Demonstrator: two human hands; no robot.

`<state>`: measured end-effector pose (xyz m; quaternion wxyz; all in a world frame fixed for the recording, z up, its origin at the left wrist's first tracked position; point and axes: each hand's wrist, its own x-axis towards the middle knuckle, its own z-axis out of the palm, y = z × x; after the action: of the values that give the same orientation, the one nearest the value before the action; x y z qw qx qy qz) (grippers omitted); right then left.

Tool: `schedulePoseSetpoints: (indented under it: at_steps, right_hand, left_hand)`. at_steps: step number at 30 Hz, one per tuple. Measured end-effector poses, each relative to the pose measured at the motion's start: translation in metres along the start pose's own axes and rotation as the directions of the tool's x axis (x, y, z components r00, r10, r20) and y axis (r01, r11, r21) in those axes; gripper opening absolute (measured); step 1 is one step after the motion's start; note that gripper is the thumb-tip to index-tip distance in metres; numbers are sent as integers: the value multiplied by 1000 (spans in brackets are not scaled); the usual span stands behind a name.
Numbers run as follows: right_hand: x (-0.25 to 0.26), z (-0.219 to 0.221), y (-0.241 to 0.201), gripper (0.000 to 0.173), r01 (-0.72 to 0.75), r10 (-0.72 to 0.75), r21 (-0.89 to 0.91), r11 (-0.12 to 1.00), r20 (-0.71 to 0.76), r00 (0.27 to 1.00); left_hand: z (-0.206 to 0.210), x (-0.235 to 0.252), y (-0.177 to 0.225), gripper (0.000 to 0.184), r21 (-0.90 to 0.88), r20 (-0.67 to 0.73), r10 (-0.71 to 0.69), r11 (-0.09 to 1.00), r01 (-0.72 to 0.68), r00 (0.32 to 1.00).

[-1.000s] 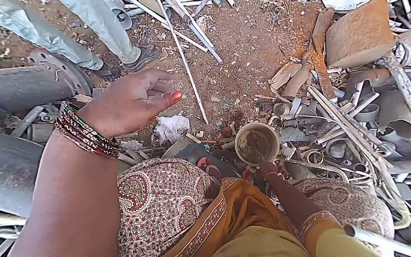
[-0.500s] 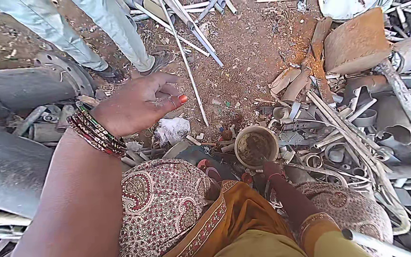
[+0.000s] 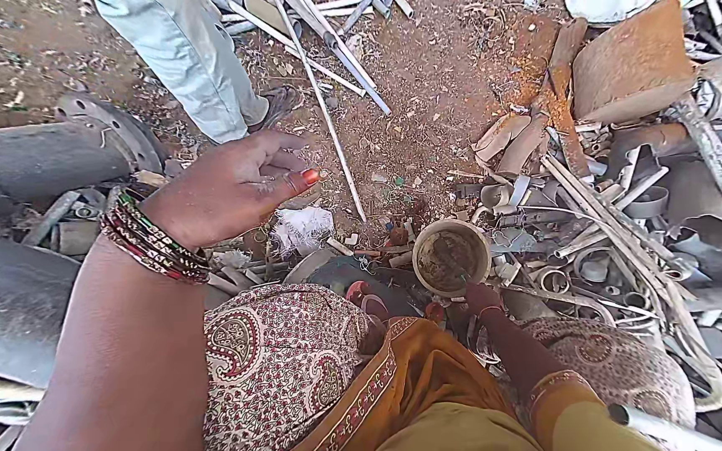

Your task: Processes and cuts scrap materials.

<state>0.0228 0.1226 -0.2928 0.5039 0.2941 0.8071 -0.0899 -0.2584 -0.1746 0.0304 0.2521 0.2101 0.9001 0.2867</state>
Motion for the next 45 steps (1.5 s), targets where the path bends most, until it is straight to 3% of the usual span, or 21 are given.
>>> schedulePoseSetpoints:
  at_steps: [7, 11, 15, 17, 21, 26, 29, 33, 37, 39, 43, 45]
  right_hand:
    - [8, 4, -1, 67, 1, 0, -42, 999, 16, 1000]
    - [8, 3, -20, 52, -54, 32, 254, 966, 90, 995]
    - [20, -12, -46, 49, -61, 52, 460, 886, 32, 998]
    - [30, -34, -47, 50, -86, 96, 347, 934, -11, 995]
    - [30, -62, -23, 49, 0, 0, 118, 993, 4, 1000]
    - [0, -20, -7, 57, 4, -2, -40, 999, 32, 999]
    - [-1, -7, -8, 63, -16, 18, -46, 999, 27, 999]
    - [17, -6, 7, 58, 5, -4, -41, 999, 16, 1000]
    - [21, -13, 0, 50, 17, -45, 281, 959, 95, 994]
    - [18, -8, -13, 50, -12, -13, 301, 954, 81, 997]
    - [7, -7, -29, 55, 62, -61, -79, 995, 17, 998]
    - [10, -13, -36, 56, 106, -106, -141, 984, 9, 994]
  left_hand:
    - [0, 3, -10, 55, 5, -2, 6, 1000, -6, 1000]
    - [-2, 5, -9, 53, -7, 8, -26, 1000, 27, 1000]
    - [1, 9, -7, 53, -9, 13, -16, 1000, 16, 1000]
    - [4, 10, -7, 53, 11, 26, -6, 1000, 6, 1000]
    - [1, 12, -8, 54, 3, 22, 16, 1000, -16, 1000]
    - [-2, 11, -4, 56, -2, -22, 9, 1000, -9, 1000]
    - [-2, 7, -3, 54, 10, -4, 20, 1000, -20, 1000]
    - [-6, 2, -7, 55, -10, -10, -5, 1000, 5, 1000]
    - [-3, 0, 0, 52, -9, -3, 13, 1000, -13, 1000]
    - [-1, 0, 3, 50, -2, 5, 35, 999, -35, 999]
    - [5, 2, 7, 49, 3, 9, 38, 999, -38, 999]
    - [8, 3, 8, 48, 15, 24, 29, 999, -29, 999]
